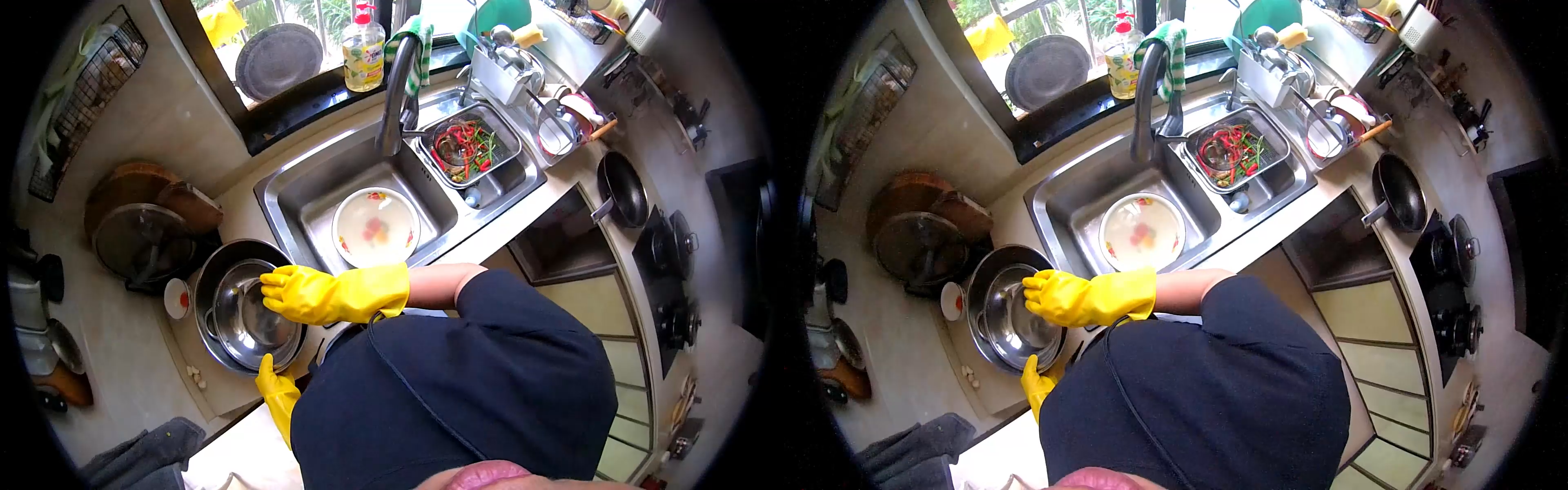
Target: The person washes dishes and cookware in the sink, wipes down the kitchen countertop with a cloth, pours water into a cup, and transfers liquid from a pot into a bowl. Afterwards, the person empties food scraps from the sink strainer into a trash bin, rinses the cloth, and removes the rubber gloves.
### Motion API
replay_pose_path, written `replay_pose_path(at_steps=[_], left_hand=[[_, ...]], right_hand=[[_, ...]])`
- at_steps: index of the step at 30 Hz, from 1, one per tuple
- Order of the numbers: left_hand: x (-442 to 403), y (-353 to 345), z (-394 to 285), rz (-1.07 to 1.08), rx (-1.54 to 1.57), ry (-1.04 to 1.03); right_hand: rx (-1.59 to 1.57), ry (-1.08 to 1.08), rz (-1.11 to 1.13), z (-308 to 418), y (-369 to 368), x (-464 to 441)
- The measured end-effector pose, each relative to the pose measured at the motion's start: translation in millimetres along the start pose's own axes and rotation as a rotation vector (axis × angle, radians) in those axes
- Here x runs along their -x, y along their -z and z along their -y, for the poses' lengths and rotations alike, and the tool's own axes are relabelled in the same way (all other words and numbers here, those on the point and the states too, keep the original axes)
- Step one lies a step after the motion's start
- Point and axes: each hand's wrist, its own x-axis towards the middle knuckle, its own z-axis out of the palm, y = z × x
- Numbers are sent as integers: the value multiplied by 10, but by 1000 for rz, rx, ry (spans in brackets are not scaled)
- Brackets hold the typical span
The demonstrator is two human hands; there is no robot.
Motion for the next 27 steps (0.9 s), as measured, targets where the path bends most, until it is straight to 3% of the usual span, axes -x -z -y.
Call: replay_pose_path(at_steps=[2,4,5,8,9,10,12,14,16,17,18,19,20,21,22,23,25,27], left_hand=[[-44,-23,-39,18,29,76],[127,-262,-119,-210,-216,4],[29,-188,6,-263,-292,-171],[360,-556,-68,-210,-226,-173],[588,-815,-88,-232,-222,-211],[506,-769,-54,-183,-238,-284],[874,-1380,-143,-166,-280,-460],[672,-1404,-136,-198,-488,-551],[330,-1420,-61,-201,-873,-1023],[315,-1510,-75,-128,-1064,-1152],[765,-2042,-80,50,-1167,-1368],[898,-2256,-23,195,-1223,-1390],[1032,-2467,34,349,-1269,-1399],[999,-2573,158,336,-1281,-1395],[972,-2701,286,397,-1324,-1433],[949,-2838,414,459,-1366,-1470],[963,-3057,670,564,-1455,-1535],[971,-3259,902,680,-1543,-1595]], right_hand=[[-222,-187,-200,12,131,37],[-284,-261,-273,-24,354,131],[-277,-285,-319,-56,373,211],[-355,-394,-334,-186,543,525],[-273,-375,-456,-208,552,688],[-146,-326,-597,-267,466,865],[-75,-412,-605,-348,506,1117],[-108,-480,-592,-403,606,1340],[-134,-539,-587,-393,746,1509],[-670,-804,-555,-326,879,1560],[-1216,-1045,-483,-284,1055,1607],[-1284,-969,-287,-343,1348,1627],[-1078,-671,-201,-449,1247,1795],[-873,-384,-187,-555,1145,1964],[-670,-183,-227,-573,1153,1941],[-258,-105,-65,-571,1204,1942],[-701,-272,-229,-510,906,1869],[-788,-387,-312,-481,1054,1928]])
